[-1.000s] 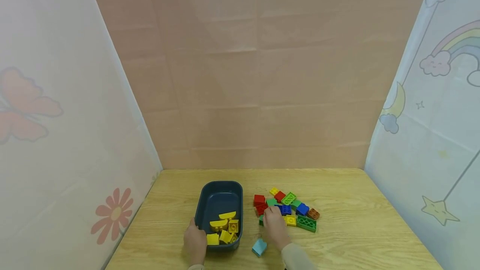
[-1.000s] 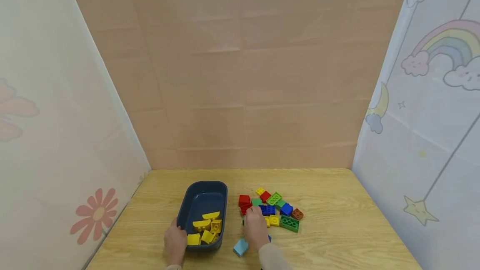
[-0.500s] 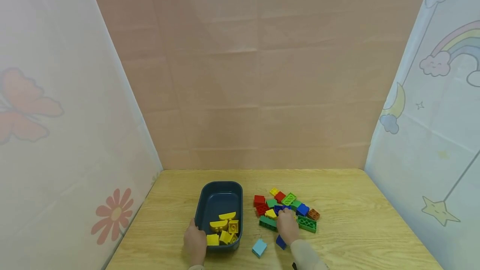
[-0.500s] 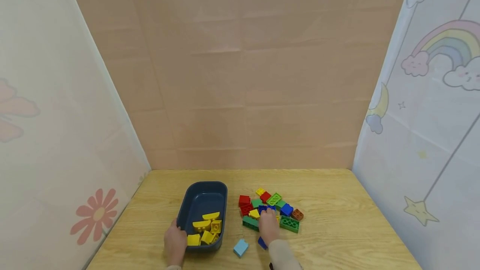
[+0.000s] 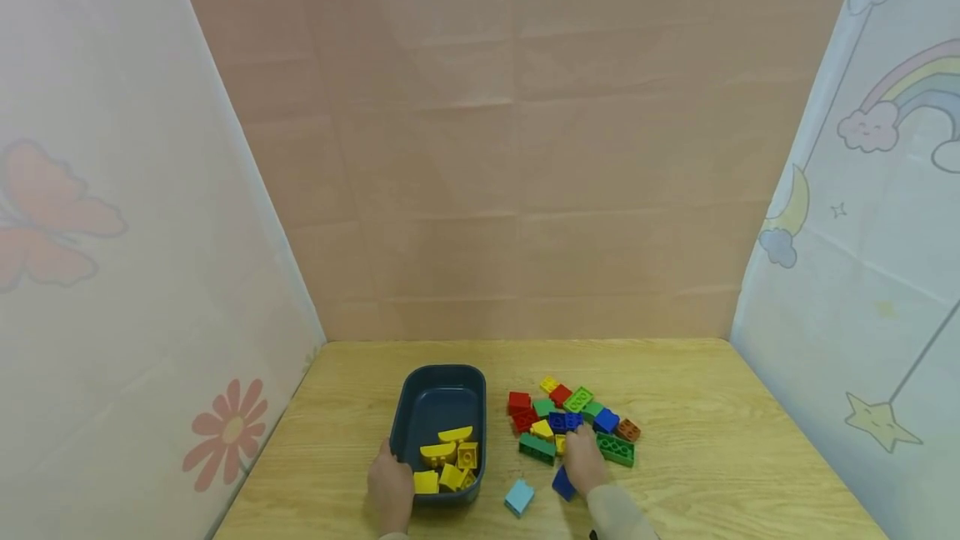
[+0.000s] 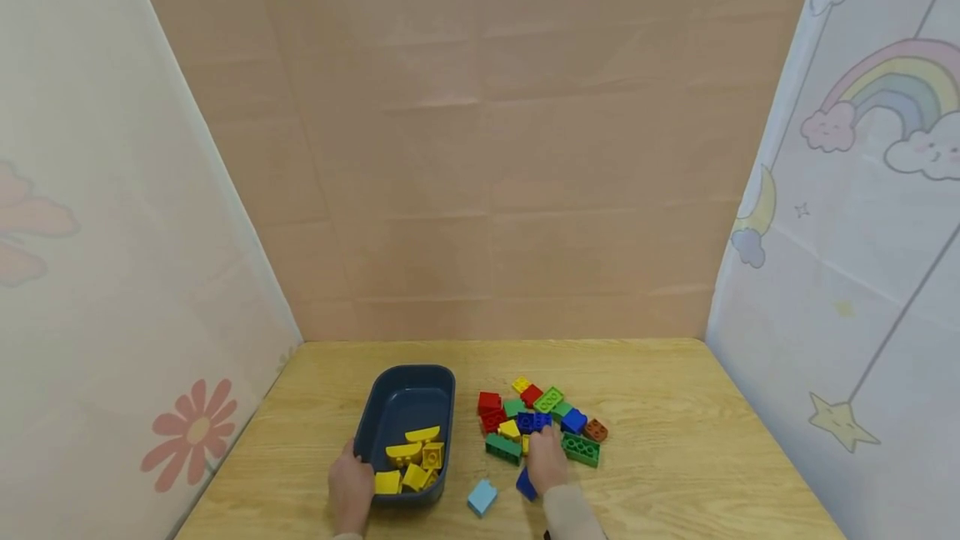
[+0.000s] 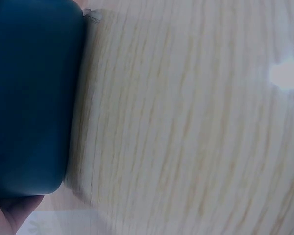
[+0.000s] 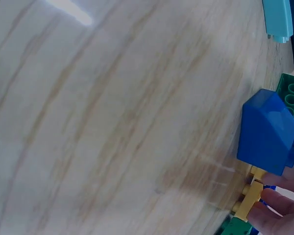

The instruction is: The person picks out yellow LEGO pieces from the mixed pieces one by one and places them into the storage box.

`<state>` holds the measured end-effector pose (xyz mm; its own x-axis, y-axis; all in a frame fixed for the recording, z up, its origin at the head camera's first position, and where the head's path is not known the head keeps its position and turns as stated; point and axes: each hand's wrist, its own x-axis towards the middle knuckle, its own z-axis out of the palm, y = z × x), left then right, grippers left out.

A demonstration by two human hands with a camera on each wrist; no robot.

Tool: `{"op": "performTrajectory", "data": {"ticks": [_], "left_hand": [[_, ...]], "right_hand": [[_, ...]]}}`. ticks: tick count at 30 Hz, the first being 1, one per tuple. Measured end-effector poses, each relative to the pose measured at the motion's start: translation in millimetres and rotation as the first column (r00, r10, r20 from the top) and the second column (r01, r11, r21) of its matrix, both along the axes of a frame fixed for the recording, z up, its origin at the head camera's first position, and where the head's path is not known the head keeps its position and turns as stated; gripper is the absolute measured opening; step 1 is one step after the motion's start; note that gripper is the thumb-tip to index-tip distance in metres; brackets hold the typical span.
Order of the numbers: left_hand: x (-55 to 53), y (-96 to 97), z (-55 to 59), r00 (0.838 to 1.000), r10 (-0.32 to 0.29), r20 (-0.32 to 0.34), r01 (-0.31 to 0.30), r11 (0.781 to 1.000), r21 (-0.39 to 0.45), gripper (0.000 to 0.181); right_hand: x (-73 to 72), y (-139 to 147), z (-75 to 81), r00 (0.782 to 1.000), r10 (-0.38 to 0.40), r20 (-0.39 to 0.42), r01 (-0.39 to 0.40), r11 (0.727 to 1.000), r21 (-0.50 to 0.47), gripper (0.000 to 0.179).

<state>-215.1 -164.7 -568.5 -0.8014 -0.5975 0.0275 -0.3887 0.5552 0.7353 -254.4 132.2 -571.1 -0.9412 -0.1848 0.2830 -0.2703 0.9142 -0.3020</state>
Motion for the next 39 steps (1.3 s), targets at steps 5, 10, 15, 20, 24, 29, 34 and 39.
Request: {"op": "performTrajectory", "data": {"ticks": [5,10,15,20,24,29,34,39], "left_hand": [[2.6,0.4,-0.9,1.0,-0.011,-0.007,0.011,1.0,-0.008,0.046],[2.1,0.7,-1.0,1.0,-0.005,0.001,0.005,1.0,0.0,0.046],[0.2,1.3,1.2,1.0,-0.002,-0.018,0.002,1.0,-0.011,0.044],[0.2,1.1,2.4,1.0,-0.009,-0.029,0.008,1.0,-0.016,0.045],[0.2,0.0,-0.1,1.0,-0.001,-0.031,0.0,1.0,-0.022,0.045],[0.2,0.5,-2.4,0.999,0.009,-0.031,-0.01,1.0,-0.018,0.045],[0.1,0.4,-4.1,0.999,0.01,-0.032,-0.01,1.0,-0.015,0.046],[0.7,-0.3,-3.1,0.999,-0.003,-0.045,0.002,0.999,-0.043,0.045]], "right_hand": [[2.2,2.5,-0.4,1.0,-0.014,0.001,0.014,1.0,0.003,0.013],[1.5,6.5,-2.4,0.999,-0.04,-0.009,0.039,0.999,-0.03,0.017],[0.1,8.4,-1.3,0.999,-0.039,-0.037,0.038,0.999,-0.028,0.017],[-0.9,10.3,-2.3,0.998,-0.037,-0.051,0.036,0.999,-0.035,0.016],[-0.4,11.2,-6.9,0.997,-0.024,-0.075,0.02,0.998,-0.053,0.017],[0.5,13.6,-8.0,0.996,-0.016,-0.085,0.009,0.997,-0.083,0.018],[1.9,14.4,-4.0,0.995,-0.021,-0.097,0.012,0.996,-0.086,0.015],[4.0,9.9,3.3,0.982,-0.001,-0.189,-0.019,0.994,-0.105,0.016]]}}
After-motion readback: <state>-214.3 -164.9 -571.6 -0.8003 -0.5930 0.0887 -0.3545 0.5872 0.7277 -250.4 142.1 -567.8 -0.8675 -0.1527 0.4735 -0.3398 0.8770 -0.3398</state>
